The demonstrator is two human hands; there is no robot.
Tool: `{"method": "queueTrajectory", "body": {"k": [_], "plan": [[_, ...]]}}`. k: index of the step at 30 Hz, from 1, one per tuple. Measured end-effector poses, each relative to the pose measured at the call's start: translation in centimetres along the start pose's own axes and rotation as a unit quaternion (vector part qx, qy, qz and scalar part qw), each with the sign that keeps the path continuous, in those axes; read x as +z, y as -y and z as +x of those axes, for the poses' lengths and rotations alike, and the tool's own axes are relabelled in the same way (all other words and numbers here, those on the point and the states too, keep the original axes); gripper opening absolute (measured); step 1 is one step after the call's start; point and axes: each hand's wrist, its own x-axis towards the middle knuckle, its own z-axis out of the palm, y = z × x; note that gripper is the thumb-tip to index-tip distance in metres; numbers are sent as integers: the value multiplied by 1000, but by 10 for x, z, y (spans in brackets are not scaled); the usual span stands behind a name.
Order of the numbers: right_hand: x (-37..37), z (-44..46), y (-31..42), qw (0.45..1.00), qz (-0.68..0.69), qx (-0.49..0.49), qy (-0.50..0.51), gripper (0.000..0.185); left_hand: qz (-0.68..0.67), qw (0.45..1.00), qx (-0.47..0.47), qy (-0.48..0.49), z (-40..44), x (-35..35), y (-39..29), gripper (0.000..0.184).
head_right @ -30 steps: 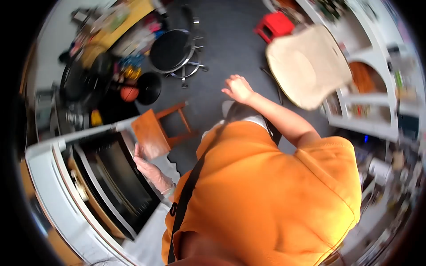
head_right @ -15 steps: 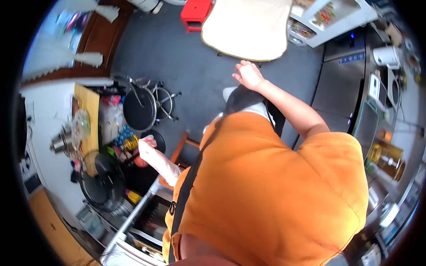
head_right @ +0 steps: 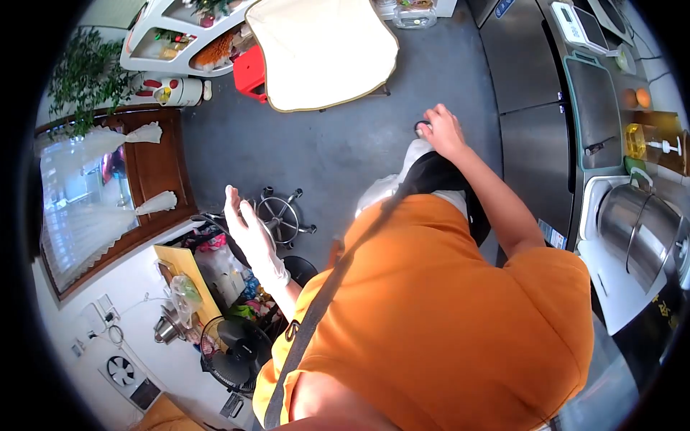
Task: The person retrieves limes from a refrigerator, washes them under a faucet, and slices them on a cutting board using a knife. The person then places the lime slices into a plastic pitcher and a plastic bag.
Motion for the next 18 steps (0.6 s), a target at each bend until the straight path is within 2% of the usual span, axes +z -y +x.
{"method": "queueTrajectory", "body": {"k": [2,7,10,11,12,14,16,18], "plan": [[-5,26,-11,997,76,15,-9,21,11,1000,1,7,0,23,-34,39],[-32,86,-55,991,125,-25,-39,21,30,999,-27,-6,18,95,-105,43],[-58,108,-71,985,170,12,-14,21,26,999,24,18,32,135,-173,44],[-62,113,-77,984,176,9,-21,22,66,996,60,30,34,144,-193,44],[-66,118,-83,983,181,0,-27,22,94,994,44,20,36,154,-212,44],[-67,121,-89,981,193,-26,-19,21,55,997,41,25,42,166,-217,44],[-68,121,-94,979,191,-44,-53,20,43,997,70,7,45,174,-204,40],[-68,119,-98,976,219,-9,-12,22,67,992,108,-14,47,175,-200,38]]}}
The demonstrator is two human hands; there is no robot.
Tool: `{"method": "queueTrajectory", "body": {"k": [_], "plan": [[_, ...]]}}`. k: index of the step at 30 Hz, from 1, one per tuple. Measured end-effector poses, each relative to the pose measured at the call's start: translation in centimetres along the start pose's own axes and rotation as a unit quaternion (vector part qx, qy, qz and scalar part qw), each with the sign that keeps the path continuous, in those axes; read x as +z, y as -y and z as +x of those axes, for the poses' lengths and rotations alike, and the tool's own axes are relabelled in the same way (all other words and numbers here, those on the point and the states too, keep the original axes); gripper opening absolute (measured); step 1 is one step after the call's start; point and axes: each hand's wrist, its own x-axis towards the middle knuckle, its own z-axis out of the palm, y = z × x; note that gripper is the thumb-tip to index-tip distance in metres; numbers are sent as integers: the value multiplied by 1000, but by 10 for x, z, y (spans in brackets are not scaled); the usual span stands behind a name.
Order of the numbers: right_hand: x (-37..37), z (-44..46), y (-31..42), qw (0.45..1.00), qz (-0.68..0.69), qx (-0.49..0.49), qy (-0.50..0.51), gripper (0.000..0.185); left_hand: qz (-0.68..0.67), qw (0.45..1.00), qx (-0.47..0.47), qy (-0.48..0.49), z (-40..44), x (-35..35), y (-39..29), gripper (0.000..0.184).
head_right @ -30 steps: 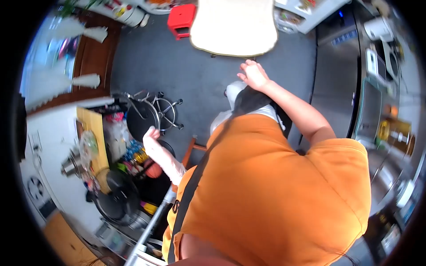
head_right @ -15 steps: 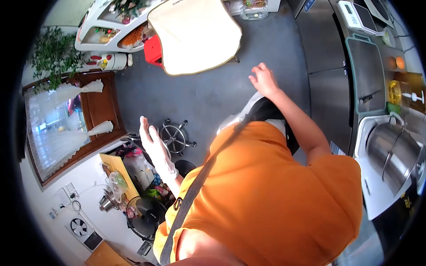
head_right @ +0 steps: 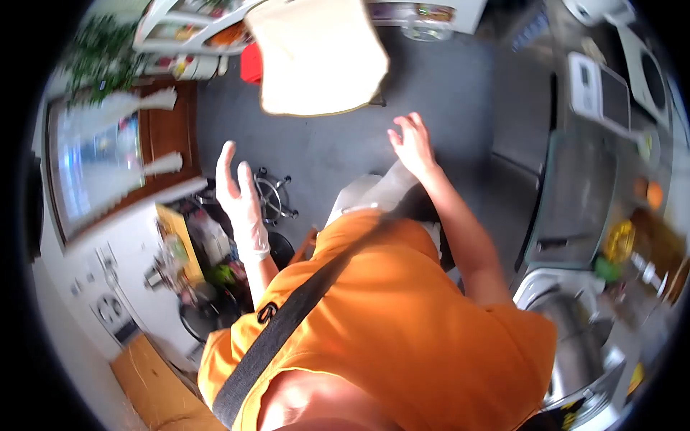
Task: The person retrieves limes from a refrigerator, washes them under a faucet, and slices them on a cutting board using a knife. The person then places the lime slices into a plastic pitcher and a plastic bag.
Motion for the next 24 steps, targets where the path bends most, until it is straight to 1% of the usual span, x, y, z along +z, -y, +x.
{"method": "queueTrajectory", "body": {"k": [1,2,4,6,8,9,11,12,15,16,17,19,20,22,23,24], "plan": [[-1,1,-2,999,-20,-37,-1,23,-8,1000,-7,-3,-1,-2,2,38],[4,2,-7,999,-25,-39,15,23,-13,1000,-19,-14,-2,-4,5,38],[13,7,-9,993,-67,-90,29,22,24,998,-29,-44,-11,-14,15,37],[23,13,11,995,-25,-63,78,21,64,995,-24,-77,-28,-27,33,36],[43,27,22,983,-56,-115,132,21,81,988,-35,-129,-45,-44,49,35],[54,28,38,977,-79,-117,161,22,69,984,-66,-149,-58,-54,61,33],[90,32,62,957,-95,-168,216,23,52,974,-115,-187,-85,-78,89,33],[110,32,78,946,-110,-191,238,23,74,966,-117,-217,-100,-90,107,34],[179,24,114,909,-121,-249,312,23,108,937,-186,-276,-158,-121,153,33],[204,13,132,900,-112,-251,339,24,126,923,-213,-293,-179,-135,169,32],[229,4,149,880,-117,-288,359,24,144,909,-245,-304,-199,-149,179,32],[279,-16,173,839,-111,-361,393,23,164,868,-322,-340,-242,-175,193,29],[303,-27,191,831,-114,-369,401,23,171,845,-357,-359,-262,-186,200,28],[343,-47,223,791,-105,-418,435,25,186,815,-394,-383,-298,-199,214,26],[365,-56,238,788,-109,-418,438,25,182,802,-407,-397,-311,-208,218,28],[386,-65,252,782,-100,-406,462,28,188,792,-421,-400,-322,-215,222,27]]}}
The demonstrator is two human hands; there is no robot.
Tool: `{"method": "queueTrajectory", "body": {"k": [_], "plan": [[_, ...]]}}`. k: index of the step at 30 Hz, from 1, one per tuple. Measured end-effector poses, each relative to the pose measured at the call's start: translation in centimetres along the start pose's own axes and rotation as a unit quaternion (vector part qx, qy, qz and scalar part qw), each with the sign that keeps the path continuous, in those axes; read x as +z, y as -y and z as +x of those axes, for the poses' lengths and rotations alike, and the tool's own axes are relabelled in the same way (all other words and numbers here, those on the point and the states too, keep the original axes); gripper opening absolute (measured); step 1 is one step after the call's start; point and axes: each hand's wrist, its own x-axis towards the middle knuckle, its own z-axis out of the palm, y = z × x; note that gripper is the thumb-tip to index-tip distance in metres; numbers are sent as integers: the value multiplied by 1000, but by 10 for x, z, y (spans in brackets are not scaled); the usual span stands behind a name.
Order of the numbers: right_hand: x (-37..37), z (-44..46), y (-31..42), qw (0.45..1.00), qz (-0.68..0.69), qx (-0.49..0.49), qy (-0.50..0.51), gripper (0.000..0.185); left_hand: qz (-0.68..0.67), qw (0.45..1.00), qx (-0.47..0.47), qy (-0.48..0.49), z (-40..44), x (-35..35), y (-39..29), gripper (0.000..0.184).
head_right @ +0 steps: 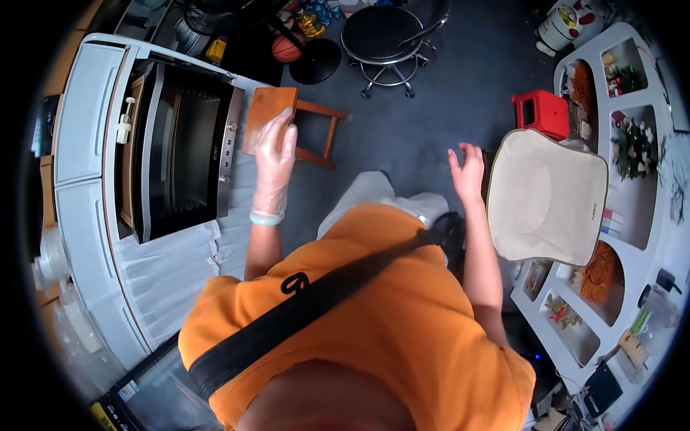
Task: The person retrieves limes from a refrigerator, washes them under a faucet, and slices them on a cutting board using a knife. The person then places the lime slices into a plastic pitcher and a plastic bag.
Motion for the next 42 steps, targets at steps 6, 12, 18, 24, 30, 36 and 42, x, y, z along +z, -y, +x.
{"method": "queueTrajectory", "body": {"k": [6,12,18,24,30,36,42], "plan": [[53,156,4,984,123,90,91,53,26,994,-101,-22,17,4,35,25],[129,376,-54,974,113,182,79,91,56,981,-173,-63,58,37,37,25],[165,490,-49,877,227,377,191,79,116,948,-273,-117,134,80,23,28],[171,553,-71,934,11,309,176,49,142,937,-297,-120,218,126,-4,29],[143,623,-112,958,-95,162,215,54,176,925,-317,-117,246,137,5,29],[107,644,-194,967,28,166,189,51,208,920,-316,-104,263,144,27,29],[56,626,-215,934,164,280,146,50,195,922,-305,-140,294,130,64,30]]}}
